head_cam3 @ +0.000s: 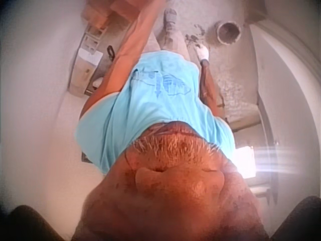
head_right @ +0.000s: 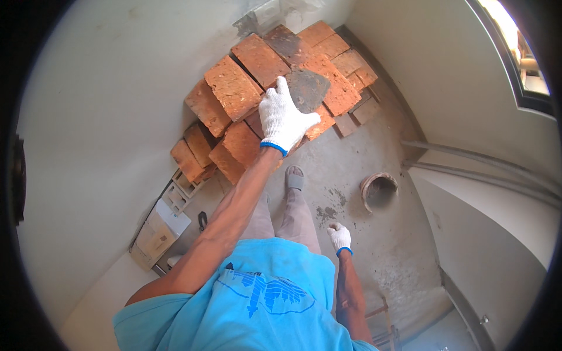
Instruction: The person stacks red bricks on the floor in a small room. They pick up bricks from a pile and arrange them into a neat stack, occasionally passing bricks through a window to another person.
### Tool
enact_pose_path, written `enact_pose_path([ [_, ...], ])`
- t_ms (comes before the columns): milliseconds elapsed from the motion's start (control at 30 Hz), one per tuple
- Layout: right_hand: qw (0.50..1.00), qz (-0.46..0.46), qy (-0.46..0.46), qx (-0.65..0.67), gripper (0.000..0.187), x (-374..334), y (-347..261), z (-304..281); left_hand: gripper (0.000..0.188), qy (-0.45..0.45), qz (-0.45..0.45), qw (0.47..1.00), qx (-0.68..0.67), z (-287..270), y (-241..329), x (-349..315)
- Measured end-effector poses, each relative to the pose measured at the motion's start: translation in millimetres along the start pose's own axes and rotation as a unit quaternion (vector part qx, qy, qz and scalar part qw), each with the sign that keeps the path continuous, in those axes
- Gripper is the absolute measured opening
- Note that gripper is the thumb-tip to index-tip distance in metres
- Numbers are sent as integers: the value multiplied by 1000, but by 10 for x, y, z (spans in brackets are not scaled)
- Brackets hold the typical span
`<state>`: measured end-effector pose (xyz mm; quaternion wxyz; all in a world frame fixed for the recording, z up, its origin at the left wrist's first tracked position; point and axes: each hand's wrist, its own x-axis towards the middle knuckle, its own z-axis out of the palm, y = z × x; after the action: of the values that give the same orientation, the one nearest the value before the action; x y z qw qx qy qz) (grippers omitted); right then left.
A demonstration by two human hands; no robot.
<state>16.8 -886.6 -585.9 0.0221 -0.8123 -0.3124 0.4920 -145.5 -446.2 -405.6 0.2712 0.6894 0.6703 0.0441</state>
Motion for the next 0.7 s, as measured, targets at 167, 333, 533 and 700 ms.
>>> enact_pose_path([
  [167,999,-33,15,34,37,124,-324,-88,123,38,-54,998,-12,3,-9,33],
  [333,994,-54,-1,99,36,303,-456,-70,122,32,-42,999,11,30,-40,18],
  [533,993,-63,0,102,33,329,-485,-63,120,22,-14,999,41,28,-62,38],
  [700,997,-60,12,44,35,282,-307,-65,112,15,60,992,105,-10,-40,96],
])
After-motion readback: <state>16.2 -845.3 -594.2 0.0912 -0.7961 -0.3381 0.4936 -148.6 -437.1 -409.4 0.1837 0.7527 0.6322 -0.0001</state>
